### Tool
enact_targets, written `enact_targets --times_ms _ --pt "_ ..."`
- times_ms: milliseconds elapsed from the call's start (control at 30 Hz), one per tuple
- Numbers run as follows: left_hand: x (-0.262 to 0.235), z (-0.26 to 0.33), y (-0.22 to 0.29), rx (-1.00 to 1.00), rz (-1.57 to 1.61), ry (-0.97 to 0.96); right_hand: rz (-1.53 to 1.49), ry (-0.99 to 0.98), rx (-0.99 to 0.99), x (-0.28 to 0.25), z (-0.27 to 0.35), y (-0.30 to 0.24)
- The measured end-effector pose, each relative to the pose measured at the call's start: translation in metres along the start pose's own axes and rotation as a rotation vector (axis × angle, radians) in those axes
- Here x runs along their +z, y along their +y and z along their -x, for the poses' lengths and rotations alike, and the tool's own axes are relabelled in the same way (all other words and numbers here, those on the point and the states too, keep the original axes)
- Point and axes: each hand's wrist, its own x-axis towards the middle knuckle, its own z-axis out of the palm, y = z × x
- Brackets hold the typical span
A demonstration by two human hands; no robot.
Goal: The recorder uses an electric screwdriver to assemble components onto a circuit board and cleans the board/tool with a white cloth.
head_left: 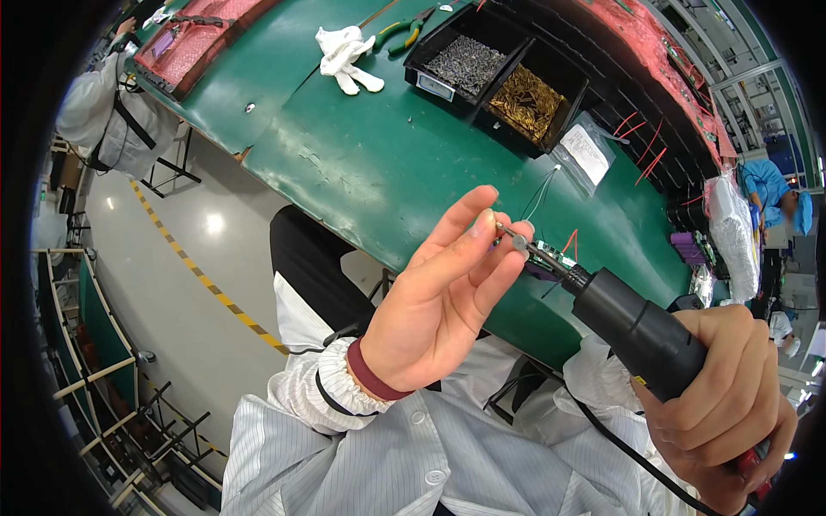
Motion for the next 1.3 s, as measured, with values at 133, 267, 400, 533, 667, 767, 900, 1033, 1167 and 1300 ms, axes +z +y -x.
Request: enact_targets --times_ms 133,267,400,533,667,767,900,1033,1167,1300 --pt "0.002 0.0 0.0 0.03 -0.044 0.053 0.003 -0.017 0.019 -0.001 0.001 0.002" --pt "-0.005 0.001 0.002 0.018 -0.108 0.022 0.01 -0.035 0.039 -0.001 0.001 0.003" --pt "-0.005 -0.003 0.0 0.065 -0.239 0.075 0.03 -0.058 0.064 0.0 0.001 0.002" --pt "-0.002 -0.003 -0.002 0.198 -0.443 0.107 0.017 -0.048 0.068 -0.003 0.002 0.003" --pt "-0.003 -0.006 0.004 0.188 -0.523 0.063 0.068 0.035 0.097 0.001 0.004 -0.003" --pt "-0.004 -0.007 0.008 0.171 -0.522 0.053 0.078 0.01 -0.02 -0.005 0.009 0.001" --pt "-0.009 -0.004 0.013 0.146 -0.501 0.056 -0.066 -0.041 0.071 -0.016 -0.005 0.001" --pt "-0.01 -0.002 0.016 0.116 -0.541 0.106 -0.017 -0.29 0.12 -0.01 -0.019 0.021" --pt "-0.016 -0.001 0.021 0.095 -0.615 0.126 0.009 -0.364 0.037 -0.011 -0.014 0.02" --pt "0.004 -0.005 0.024 0.12 -0.82 0.18 0.138 0.259 -0.016 -0.033 0.026 -0.056"
